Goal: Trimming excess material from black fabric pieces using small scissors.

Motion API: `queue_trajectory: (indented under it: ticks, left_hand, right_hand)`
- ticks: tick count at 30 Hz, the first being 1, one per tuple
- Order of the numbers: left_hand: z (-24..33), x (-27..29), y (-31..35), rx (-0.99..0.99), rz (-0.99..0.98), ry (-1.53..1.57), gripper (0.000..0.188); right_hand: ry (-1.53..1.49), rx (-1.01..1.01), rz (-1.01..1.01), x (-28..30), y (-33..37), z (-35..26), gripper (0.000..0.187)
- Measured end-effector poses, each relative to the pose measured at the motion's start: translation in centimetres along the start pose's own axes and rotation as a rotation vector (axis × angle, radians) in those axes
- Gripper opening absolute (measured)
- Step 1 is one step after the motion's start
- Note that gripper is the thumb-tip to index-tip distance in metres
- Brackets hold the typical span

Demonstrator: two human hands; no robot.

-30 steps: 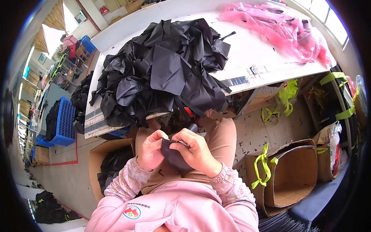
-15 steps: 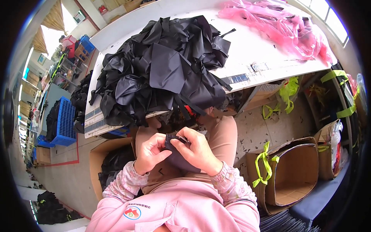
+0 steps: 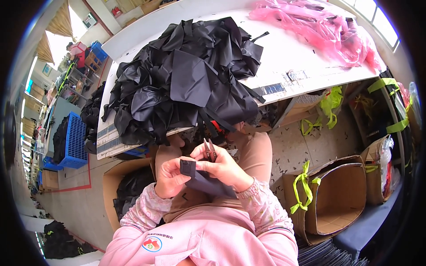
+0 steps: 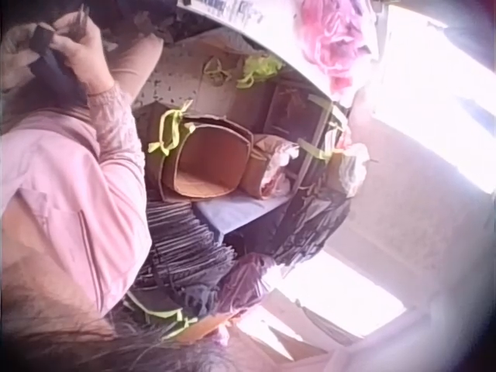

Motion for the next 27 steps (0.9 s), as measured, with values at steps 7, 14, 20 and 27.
queue_trajectory:
  ticks: [7,14,20,27]
  left_hand:
    - [0.0,1.8,0.2,-0.184,0.157,-0.233,0.017]
    - [-0.2,3.7,0.4,-0.348,0.293,-0.392,0.013]
    - [0.1,3.4,0.7,-0.381,0.289,-0.406,0.013]
    - [-1.3,3.5,1.4,-0.317,0.225,-0.402,0.015]
  right_hand:
    - [1.031,0.574,0.596,1.8,1.5,-2.8,0.034]
    - [0.586,0.184,0.231,-1.2,2.5,0.1,0.025]
    - [0.251,0.021,0.115,-2.1,1.8,2.9,0.023]
    - [0.572,0.202,0.215,-2.4,1.5,1.6,0.027]
Point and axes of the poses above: each hand's wrist, its own y-axis away from the middle knuckle, its own x-axis out of the back of the hand, z = x × y, the point moved 6 cm from there along -y, towards the middle knuckle, and after that the axes turned 3 degrees about y, right-handed, at the moved point
